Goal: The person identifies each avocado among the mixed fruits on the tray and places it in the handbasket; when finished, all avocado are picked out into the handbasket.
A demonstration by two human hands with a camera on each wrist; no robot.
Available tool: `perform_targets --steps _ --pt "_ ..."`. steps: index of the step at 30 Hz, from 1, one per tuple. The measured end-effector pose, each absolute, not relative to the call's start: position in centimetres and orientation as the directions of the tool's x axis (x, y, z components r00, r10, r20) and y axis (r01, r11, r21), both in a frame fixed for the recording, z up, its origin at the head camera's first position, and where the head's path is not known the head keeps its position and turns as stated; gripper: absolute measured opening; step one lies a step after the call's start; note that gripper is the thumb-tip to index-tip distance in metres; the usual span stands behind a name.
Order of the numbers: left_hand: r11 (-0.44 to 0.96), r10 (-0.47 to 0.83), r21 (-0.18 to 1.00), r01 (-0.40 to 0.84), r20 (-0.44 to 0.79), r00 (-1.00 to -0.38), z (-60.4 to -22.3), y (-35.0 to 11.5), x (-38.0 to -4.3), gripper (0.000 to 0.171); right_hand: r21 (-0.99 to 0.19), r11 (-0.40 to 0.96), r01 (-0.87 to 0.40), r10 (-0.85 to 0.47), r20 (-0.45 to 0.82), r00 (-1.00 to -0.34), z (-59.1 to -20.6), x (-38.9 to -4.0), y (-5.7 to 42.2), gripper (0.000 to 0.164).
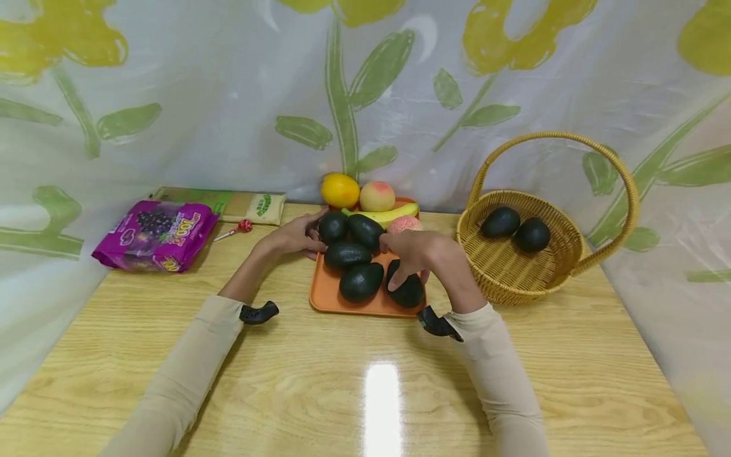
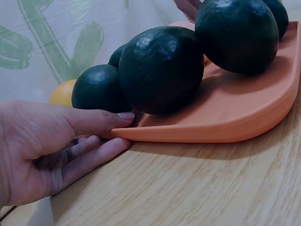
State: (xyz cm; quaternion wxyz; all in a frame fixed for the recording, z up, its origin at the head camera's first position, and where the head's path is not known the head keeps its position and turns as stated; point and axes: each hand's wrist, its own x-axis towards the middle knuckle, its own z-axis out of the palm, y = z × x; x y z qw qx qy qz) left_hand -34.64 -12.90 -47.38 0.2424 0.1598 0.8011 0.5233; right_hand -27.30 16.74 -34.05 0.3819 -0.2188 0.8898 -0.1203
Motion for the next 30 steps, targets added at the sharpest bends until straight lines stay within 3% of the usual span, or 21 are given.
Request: perform_targets --steps 5,13,30 --pt "0.390 0.511 0.921 -0.002 -0.218 -0.832 -47.40 -12.82 -34.68 0.109 -0.356 0.887 -0.294 -0.460 -0.623 -0.632 -34.45 -27.31 16.48 0.077" --pt "0.388 0.514 0.922 0.011 -0.207 -0.832 -47.70 -13.04 -34.72 0.107 -0.348 0.880 -0.323 -0.474 -0.655 -0.588 -34.88 -27.72 16.26 0.070" --pt "0.394 0.517 0.919 0.006 -0.216 -0.829 -47.75 -12.95 -34.83 0.108 -0.360 0.865 -0.350 -0.501 -0.654 -0.567 -35.01 -27.89 16.73 0.066"
